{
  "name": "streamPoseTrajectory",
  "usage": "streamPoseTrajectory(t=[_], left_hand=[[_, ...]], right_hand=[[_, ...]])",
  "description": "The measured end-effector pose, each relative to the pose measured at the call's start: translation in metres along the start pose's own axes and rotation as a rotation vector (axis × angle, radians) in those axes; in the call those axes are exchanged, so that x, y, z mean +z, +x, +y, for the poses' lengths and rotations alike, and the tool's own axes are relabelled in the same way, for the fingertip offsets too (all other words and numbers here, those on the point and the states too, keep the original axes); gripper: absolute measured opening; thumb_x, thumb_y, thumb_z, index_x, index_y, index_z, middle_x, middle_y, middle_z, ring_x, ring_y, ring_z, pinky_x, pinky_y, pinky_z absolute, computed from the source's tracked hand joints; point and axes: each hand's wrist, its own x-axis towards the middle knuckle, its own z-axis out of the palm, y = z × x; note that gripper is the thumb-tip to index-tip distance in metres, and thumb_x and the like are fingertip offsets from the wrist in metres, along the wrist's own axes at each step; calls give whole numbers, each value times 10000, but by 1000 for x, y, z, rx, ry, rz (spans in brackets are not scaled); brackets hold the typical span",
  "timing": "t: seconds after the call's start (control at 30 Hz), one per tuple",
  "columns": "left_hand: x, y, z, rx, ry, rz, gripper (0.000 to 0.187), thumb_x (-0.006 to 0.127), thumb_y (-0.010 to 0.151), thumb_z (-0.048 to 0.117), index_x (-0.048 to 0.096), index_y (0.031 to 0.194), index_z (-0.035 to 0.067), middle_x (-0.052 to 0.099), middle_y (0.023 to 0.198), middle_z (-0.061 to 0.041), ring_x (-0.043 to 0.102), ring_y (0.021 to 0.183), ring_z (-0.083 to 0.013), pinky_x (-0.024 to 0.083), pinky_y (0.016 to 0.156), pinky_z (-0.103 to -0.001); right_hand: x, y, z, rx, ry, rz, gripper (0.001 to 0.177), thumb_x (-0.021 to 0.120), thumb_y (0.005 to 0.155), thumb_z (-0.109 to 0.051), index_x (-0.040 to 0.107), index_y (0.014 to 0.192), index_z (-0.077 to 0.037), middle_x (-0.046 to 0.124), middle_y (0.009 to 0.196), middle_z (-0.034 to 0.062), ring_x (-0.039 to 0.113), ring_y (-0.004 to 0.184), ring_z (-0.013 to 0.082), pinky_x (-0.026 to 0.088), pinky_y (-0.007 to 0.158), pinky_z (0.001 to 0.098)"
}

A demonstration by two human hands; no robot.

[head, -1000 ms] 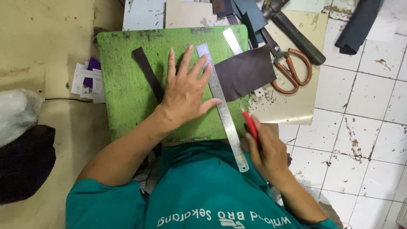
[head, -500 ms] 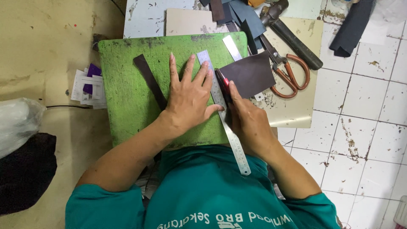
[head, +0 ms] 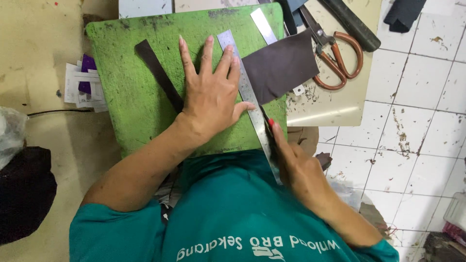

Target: Cutting strips of leather using a ruler and a utility knife on a cutting mat

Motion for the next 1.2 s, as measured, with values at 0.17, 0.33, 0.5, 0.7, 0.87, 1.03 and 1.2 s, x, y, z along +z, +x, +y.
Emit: streamPoseTrajectory(t=[0.17, 0.33, 0.5, 0.7, 0.87, 1.03, 1.2], left_hand=[[-7, 4, 2, 5, 12, -57, 1164, 364, 821, 1010, 424, 1572, 121, 380, 1669, -112, 209, 1559, -460, 6, 1141, -830], [-14, 1, 1, -10, 6, -89, 1139, 364, 819, 987, 399, 1568, 129, 355, 1666, -111, 231, 1547, -445, 22, 1131, -840], [-27, -1, 2, 21, -145, 43, 935, 741, 775, 747, 653, 1383, 42, 597, 1489, -186, 394, 1461, -501, -11, 1112, -872], [-32, -1, 1, 33, -159, 36, 867, 780, 778, 662, 658, 1372, 41, 608, 1473, -197, 416, 1445, -508, 13, 1098, -885], [-23, -4, 0, 57, -162, 69, 899, 799, 761, 651, 663, 1377, 11, 611, 1478, -215, 411, 1448, -521, 7, 1102, -876], [-22, -4, 0, 33, -144, 43, 929, 709, 822, 761, 665, 1394, 30, 592, 1517, -200, 384, 1477, -512, -45, 1111, -869], [-8, -2, -6, 76, -216, 132, 961, 759, 779, 755, 666, 1363, -3, 601, 1463, -242, 479, 1391, -523, 57, 1115, -854]], right_hand=[[-25, 2, -12, 124, -225, -174, 959, 656, 947, -47, 43, 1664, -217, 634, 790, 152, 553, 493, 273, 514, 396, 375], [-51, 33, -27, -141, -17, 221, 735, 577, 1013, -17, 222, 1626, -212, 713, 1272, 216, 704, 715, 333, 540, 479, 443], [-37, 94, -19, -120, -45, 217, 811, 667, 912, -46, 298, 1634, -76, 727, 810, 226, 718, 686, 420, 577, 652, 502], [-34, 101, -17, -41, -119, 122, 816, 716, 903, -96, 349, 1631, -104, 734, 775, 216, 724, 642, 348, 599, 690, 465], [-35, 87, -19, -108, -45, 106, 799, 682, 905, -51, 327, 1621, -74, 715, 802, 286, 731, 696, 442, 583, 633, 524], [-14, 19, -15, 64, 107, 15, 910, 691, 887, -77, 206, 1646, -204, 734, 873, 273, 752, 751, 416, 611, 692, 521], [-17, -3, -17, 29, 88, 156, 643, 578, 982, -168, 373, 1590, -195, 720, 1174, 235, 721, 915, 466, 581, 651, 603]])
